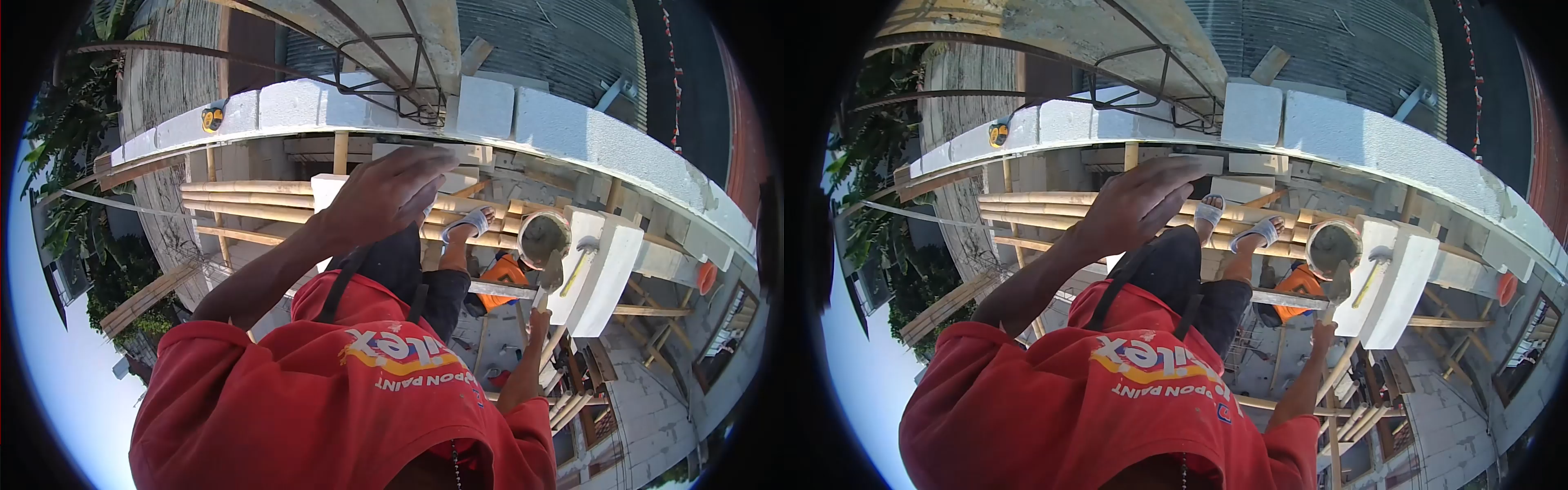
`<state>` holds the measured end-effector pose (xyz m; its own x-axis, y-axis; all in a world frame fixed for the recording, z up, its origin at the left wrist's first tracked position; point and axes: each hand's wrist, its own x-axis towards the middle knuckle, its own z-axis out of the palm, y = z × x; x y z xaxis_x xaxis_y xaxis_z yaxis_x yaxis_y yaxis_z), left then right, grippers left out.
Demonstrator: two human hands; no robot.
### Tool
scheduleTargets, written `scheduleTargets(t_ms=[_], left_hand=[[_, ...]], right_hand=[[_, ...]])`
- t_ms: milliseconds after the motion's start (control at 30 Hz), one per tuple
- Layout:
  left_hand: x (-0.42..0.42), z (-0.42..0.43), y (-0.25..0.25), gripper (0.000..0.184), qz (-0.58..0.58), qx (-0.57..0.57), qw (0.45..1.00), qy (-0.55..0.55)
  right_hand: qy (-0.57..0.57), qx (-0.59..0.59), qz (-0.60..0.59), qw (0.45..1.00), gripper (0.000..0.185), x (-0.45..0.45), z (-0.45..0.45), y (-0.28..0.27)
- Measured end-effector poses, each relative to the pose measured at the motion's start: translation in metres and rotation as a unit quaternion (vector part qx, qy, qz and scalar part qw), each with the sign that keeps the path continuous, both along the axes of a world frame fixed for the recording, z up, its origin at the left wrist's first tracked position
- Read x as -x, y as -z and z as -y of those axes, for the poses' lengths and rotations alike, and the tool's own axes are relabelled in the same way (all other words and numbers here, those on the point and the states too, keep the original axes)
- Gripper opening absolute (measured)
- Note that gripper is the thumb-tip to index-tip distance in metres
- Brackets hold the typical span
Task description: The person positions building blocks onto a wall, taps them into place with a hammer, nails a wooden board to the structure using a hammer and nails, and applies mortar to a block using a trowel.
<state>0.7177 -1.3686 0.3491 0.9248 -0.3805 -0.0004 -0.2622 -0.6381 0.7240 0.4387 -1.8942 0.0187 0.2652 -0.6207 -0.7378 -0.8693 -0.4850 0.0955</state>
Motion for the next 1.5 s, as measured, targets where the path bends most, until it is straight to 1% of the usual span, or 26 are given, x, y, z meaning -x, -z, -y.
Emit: scheduleTargets(t_ms=[33, 67, 133, 167, 233, 267, 333, 367, 400, 467, 533, 567, 633, 733, 800, 833, 900, 933, 1033, 1133, 1233, 1267, 1367, 1500], left_hand=[[-0.021, 0.019, 0.009, 0.048, 0.067, -0.012, 0.998, 0.012], [-0.043, 0.035, 0.021, 0.057, 0.135, -0.024, 0.990, 0.023], [-0.076, 0.054, 0.053, 0.071, 0.176, -0.165, 0.969, 0.041], [-0.092, 0.055, 0.069, 0.073, 0.179, -0.214, 0.959, 0.051], [-0.113, 0.059, 0.093, 0.076, 0.177, -0.314, 0.930, 0.068], [-0.126, 0.058, 0.097, 0.076, 0.129, -0.327, 0.933, 0.079], [-0.135, 0.052, 0.102, 0.076, 0.025, -0.349, 0.931, 0.105], [-0.136, 0.052, 0.100, 0.079, 0.025, -0.362, 0.925, 0.116], [-0.138, 0.051, 0.096, 0.081, 0.025, -0.376, 0.918, 0.127], [-0.140, 0.046, 0.093, 0.086, 0.040, -0.417, 0.895, 0.155], [-0.140, 0.047, 0.095, 0.087, 0.028, -0.420, 0.895, 0.150], [-0.139, 0.049, 0.092, 0.088, 0.023, -0.421, 0.895, 0.147], [-0.142, 0.056, 0.087, 0.091, 0.022, -0.451, 0.878, 0.157], [-0.142, 0.063, 0.084, 0.097, 0.036, -0.481, 0.858, 0.174], [-0.145, 0.057, 0.089, 0.103, 0.070, -0.477, 0.855, 0.191], [-0.147, 0.051, 0.092, 0.104, 0.065, -0.468, 0.860, 0.192], [-0.154, 0.049, 0.092, 0.105, 0.055, -0.446, 0.871, 0.200], [-0.155, 0.048, 0.092, 0.108, 0.067, -0.416, 0.883, 0.206], [-0.158, 0.059, 0.094, 0.114, 0.003, -0.419, 0.889, 0.185], [-0.160, 0.061, 0.102, 0.120, 0.019, -0.411, 0.892, 0.186], [-0.167, 0.055, 0.106, 0.123, 0.001, -0.377, 0.907, 0.191], [-0.168, 0.058, 0.104, 0.124, -0.010, -0.380, 0.905, 0.192], [-0.168, 0.066, 0.093, 0.125, -0.031, -0.388, 0.902, 0.189], [-0.168, 0.072, 0.071, 0.121, -0.034, -0.379, 0.905, 0.188]], right_hand=[[0.019, -0.004, 0.009, 1.000, 0.060, 0.004, 0.000, 0.002], [0.012, -0.002, 0.012, 1.000, 0.062, 0.009, 0.001, 0.008], [-0.009, 0.007, 0.026, 1.000, 0.058, 0.026, 0.009, 0.029], [-0.016, 0.009, 0.034, 0.999, 0.056, 0.031, 0.010, 0.038], [0.000, -0.024, 0.028, 0.999, 0.060, 0.034, 0.001, 0.024], [0.009, -0.042, 0.030, 0.999, 0.062, 0.023, -0.010, 0.016], [-0.018, -0.038, 0.058, 0.997, 0.061, 0.025, -0.021, 0.004], [-0.032, -0.036, 0.073, 0.996, 0.060, 0.021, -0.028, -0.004], [-0.059, -0.016, 0.065, 0.996, 0.056, 0.007, -0.042, -0.030], [-0.053, -0.013, 0.079, 0.995, 0.053, 0.021, -0.041, -0.022], [-0.067, -0.016, 0.084, 0.994, 0.052, 0.034, -0.036, -0.011], [-0.056, -0.020, 0.070, 0.996, 0.053, 0.037, -0.033, -0.008], [-0.032, -0.027, 0.042, 0.998, 0.056, 0.043, -0.031, 0.001], [-0.007, -0.037, 0.043, 0.998, 0.054, 0.043, -0.032, 0.003], [-0.033, -0.023, 0.069, 0.997, 0.053, 0.051, -0.031, 0.020], [-0.045, -0.015, 0.081, 0.996, 0.052, 0.057, -0.028, 0.030], [0.033, -0.046, 0.055, 0.997, 0.050, 0.054, -0.029, 0.039], [0.073, -0.060, 0.042, 0.995, 0.049, 0.053, -0.029, 0.041], [0.127, -0.105, 0.047, 0.985, 0.046, 0.034, -0.036, 0.031], [0.054, -0.061, 0.058, 0.995, 0.047, 0.061, -0.032, 0.077], [0.029, -0.069, 0.046, 0.996, 0.049, 0.054, -0.040, 0.067], [0.031, -0.077, 0.039, 0.996, 0.053, 0.054, -0.041, 0.068], [0.068, -0.133, 0.017, 0.989, 0.068, 0.037, -0.044, 0.039], [0.024, -0.115, 0.034, 0.992, 0.070, 0.043, -0.043, 0.032]])
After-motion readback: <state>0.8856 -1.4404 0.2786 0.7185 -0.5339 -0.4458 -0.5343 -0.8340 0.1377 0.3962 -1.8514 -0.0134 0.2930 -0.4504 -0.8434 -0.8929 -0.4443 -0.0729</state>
